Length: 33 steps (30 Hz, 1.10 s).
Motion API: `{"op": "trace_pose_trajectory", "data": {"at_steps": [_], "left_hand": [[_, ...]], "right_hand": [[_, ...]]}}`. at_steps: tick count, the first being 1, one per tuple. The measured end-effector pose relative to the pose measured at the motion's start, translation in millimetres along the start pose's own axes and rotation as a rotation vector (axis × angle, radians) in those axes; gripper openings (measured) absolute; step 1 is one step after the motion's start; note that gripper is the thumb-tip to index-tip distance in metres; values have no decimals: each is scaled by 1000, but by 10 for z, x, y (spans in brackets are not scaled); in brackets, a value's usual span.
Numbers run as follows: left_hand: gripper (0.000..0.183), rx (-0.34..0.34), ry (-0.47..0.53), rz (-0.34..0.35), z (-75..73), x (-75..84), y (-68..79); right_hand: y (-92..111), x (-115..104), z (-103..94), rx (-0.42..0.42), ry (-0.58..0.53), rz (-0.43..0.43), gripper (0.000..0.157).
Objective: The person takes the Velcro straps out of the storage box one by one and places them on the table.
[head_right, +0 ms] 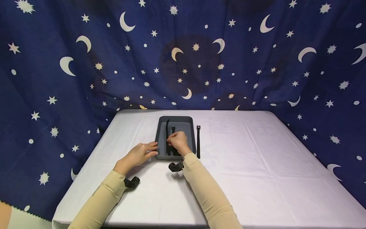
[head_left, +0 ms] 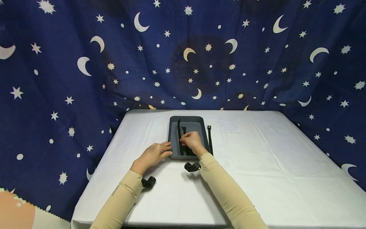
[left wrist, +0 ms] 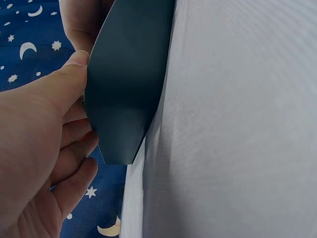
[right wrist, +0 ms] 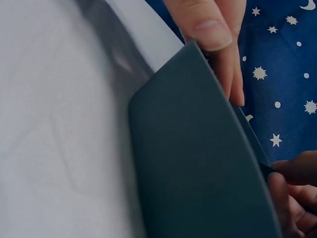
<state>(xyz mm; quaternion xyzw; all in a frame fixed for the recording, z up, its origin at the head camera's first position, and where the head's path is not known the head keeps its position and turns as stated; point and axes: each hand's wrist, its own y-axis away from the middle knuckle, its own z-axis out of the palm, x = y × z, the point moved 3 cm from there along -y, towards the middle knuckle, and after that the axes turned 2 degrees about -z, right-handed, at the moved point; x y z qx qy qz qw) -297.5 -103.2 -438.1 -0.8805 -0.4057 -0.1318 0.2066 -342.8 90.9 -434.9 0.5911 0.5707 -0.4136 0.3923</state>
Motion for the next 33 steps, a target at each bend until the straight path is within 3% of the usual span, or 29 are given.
{"op": "trace_pose_trajectory", "data": {"at_steps": [15,33], "left_hand": [[42,1,1,-7,4,-3,5],[42,-7,5,-25,-6,2,-11]], "right_hand": [[5,8,-56,-9,-58,11,12],[-1,0,-151,12,-29,23,12]]}}
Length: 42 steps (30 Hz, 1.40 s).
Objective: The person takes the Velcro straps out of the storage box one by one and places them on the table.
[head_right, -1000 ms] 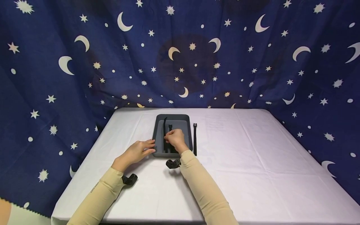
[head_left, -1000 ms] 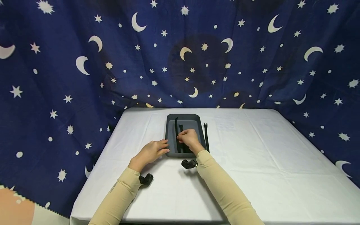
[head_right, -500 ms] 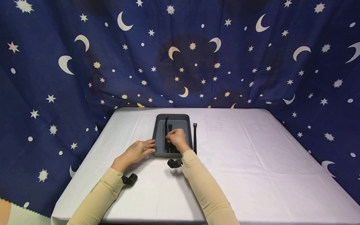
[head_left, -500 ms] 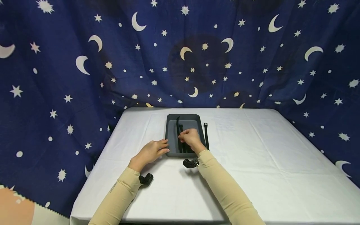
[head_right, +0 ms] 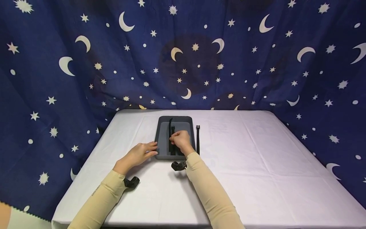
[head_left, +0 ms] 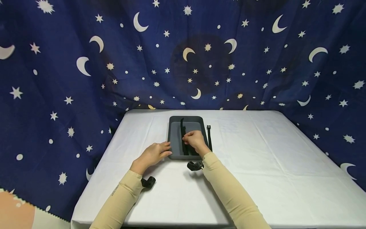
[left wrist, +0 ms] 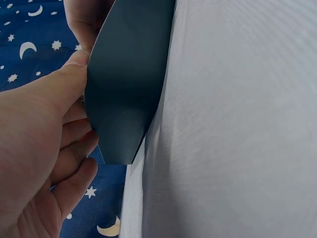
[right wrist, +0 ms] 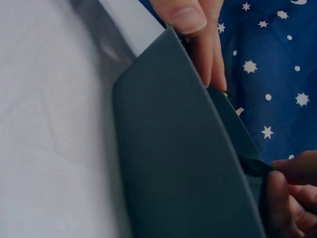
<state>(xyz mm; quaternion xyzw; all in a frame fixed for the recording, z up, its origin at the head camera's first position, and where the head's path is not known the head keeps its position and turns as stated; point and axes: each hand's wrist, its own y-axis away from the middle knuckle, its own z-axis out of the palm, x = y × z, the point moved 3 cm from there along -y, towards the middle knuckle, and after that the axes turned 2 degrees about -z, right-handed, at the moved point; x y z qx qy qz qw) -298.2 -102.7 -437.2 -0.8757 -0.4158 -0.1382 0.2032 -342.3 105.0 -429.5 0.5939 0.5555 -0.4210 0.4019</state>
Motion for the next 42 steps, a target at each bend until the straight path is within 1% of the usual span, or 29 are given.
{"op": "trace_pose_trajectory", "data": {"at_steps": [4,20,30,38,42], "left_hand": [[43,-5,1,-6,8,2,14],[44,-13,11,-21,-1,24,18],[44,-19,11,-10,12,14,24],[41,17,-7,33,3,29,39],[41,21,-11,31,-2,33,33]], "right_hand": [[-3,10,-30,4,4,-6,13],[-31,-14,-207,0,-46,-5,15],[-33,37,-302,16,-43,-13,17],[-10,75,-386,16,-29,11,18],[-3,67,-417,17,-37,9,18]]}}
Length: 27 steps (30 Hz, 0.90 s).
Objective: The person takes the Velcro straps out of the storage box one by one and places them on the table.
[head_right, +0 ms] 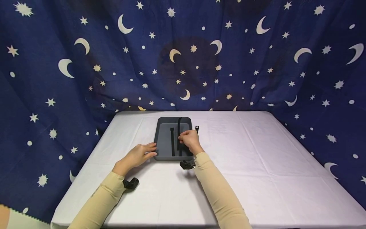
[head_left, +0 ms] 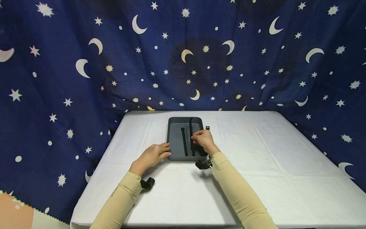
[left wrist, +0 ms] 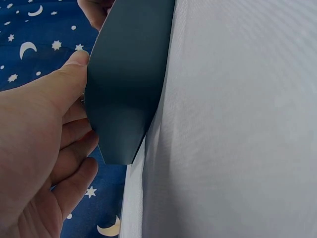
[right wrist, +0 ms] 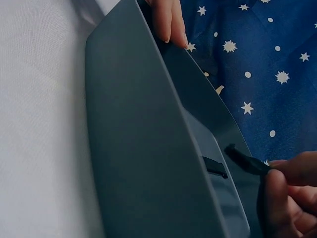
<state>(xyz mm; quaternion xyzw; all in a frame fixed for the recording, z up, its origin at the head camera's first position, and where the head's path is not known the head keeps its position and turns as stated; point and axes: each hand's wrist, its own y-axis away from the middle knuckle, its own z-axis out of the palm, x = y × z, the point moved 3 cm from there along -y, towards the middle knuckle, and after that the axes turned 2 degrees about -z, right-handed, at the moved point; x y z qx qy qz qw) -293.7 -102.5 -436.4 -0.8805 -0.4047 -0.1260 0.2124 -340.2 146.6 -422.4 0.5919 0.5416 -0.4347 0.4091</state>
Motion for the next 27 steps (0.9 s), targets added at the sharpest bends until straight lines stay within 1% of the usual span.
{"op": "trace_pose_trajectory", "data": {"at_steps": [15,27], "left_hand": [[42,-11,13,-18,-3,-1,-17],[43,-19,21,-33,16,-30,-19]], "right_hand": [[4,9,-73,-13,-24,34,21],[6,46,-141,-19,-20,68,23]]}}
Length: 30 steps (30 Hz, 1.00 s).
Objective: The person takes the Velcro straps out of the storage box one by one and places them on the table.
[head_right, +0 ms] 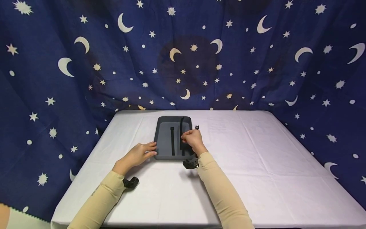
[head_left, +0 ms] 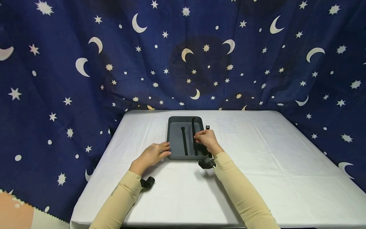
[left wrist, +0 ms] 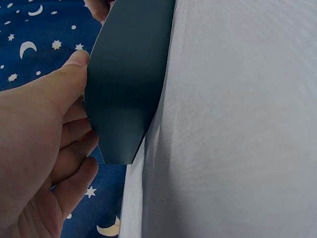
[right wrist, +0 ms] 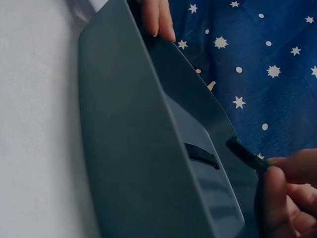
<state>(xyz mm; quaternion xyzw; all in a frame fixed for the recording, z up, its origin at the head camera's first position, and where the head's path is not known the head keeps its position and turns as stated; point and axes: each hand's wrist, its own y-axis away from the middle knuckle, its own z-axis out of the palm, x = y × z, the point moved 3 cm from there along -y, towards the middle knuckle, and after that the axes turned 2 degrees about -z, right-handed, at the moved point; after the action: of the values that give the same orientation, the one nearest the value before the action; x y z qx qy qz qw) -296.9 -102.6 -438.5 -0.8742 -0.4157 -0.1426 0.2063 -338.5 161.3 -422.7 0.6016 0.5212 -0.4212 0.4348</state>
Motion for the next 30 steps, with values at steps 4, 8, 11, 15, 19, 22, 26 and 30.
{"op": "trace_pose_trajectory", "data": {"at_steps": [4,8,11,15,19,22,26,30], "left_hand": [[43,1,3,1,-5,11,7],[43,5,8,5,-12,22,13],[43,8,12,9,-14,25,14],[43,9,13,8,-10,24,14],[44,3,20,0,0,25,20],[44,1,21,-2,-1,26,24],[43,3,22,1,-3,24,26],[43,1,22,-3,4,17,27]], "right_hand": [[11,-3,-50,2,4,2,23],[24,-8,-93,-9,-1,11,25],[28,-5,-113,-14,-20,14,27],[25,-2,-139,-16,-49,6,28],[30,12,-181,-8,-69,18,27],[31,11,-222,3,-91,20,27],[23,12,-272,15,-118,14,28],[15,30,-298,18,-120,19,28]]}}
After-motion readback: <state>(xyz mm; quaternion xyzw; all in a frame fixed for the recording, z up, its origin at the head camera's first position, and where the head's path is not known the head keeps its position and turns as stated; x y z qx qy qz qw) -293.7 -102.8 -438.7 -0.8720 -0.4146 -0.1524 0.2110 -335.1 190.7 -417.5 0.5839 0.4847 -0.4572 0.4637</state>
